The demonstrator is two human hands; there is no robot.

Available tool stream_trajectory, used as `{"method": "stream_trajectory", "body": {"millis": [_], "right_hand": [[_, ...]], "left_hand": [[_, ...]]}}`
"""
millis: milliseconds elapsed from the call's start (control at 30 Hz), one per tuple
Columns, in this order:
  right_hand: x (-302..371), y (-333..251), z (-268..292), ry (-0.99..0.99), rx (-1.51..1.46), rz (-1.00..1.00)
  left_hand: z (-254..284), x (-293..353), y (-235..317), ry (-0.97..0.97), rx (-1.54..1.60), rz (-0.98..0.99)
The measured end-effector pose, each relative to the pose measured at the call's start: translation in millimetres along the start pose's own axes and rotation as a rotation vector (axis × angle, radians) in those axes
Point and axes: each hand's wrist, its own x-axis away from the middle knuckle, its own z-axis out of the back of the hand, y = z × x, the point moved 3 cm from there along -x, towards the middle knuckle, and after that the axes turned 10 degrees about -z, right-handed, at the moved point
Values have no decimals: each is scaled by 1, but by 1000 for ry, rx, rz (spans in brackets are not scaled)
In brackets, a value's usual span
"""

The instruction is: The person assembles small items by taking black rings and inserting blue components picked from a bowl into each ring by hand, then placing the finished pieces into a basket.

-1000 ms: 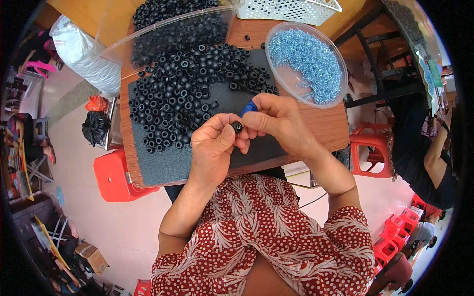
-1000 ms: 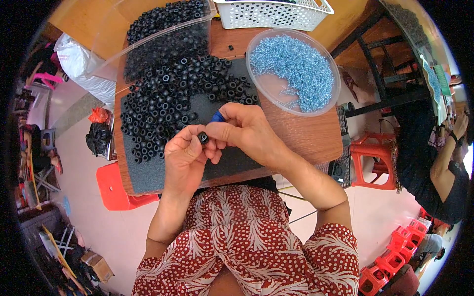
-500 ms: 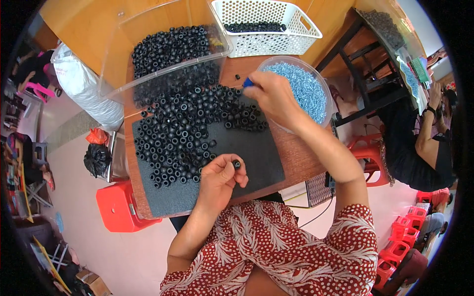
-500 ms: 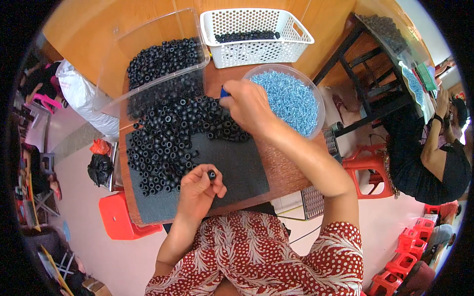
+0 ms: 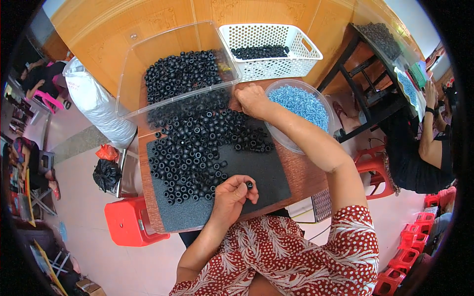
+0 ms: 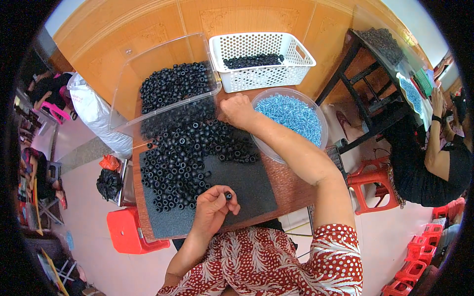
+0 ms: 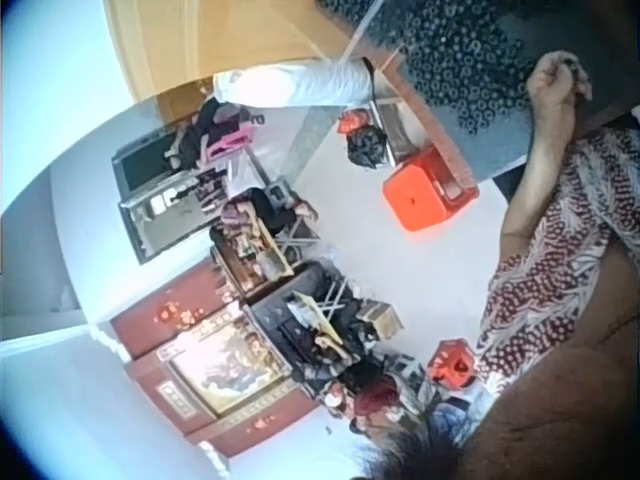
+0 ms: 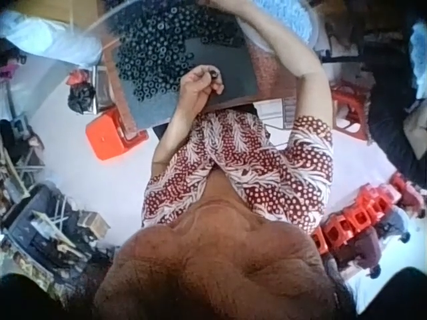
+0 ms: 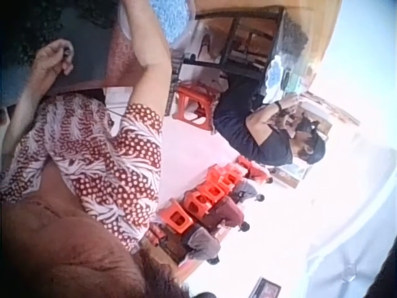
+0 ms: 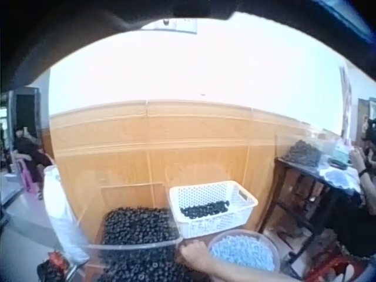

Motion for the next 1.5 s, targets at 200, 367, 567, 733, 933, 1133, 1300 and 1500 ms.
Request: {"method": "stream_trajectory", "body": {"millis": [200, 367, 567, 733, 933, 1133, 1300, 1500], "right_hand": [[4, 9, 12, -40, -111, -82], [44, -8, 78, -87, -736, -129], [115, -20, 83, -445, -1388, -350], [149, -37, 82, -524, -1557, -420], [164, -51, 90, -360, -1548, -374], [174, -69, 99, -353, -1710, -367], [175, -72, 97, -321, -1734, -349], [172, -78, 98, -285, -1656, -332]], "left_hand": [[-5, -1, 0, 19, -44, -10], [2, 1, -4, 22, -3, -33], [-8, -1, 1, 98, -57, -61], [-12, -4, 10, 132, -92, -109], [-21, 0, 17, 125, -174, -198], [-29, 6, 20, 164, -227, -234], [-30, 7, 19, 148, -295, -293], [-28, 10, 19, 156, -315, -316]]}}
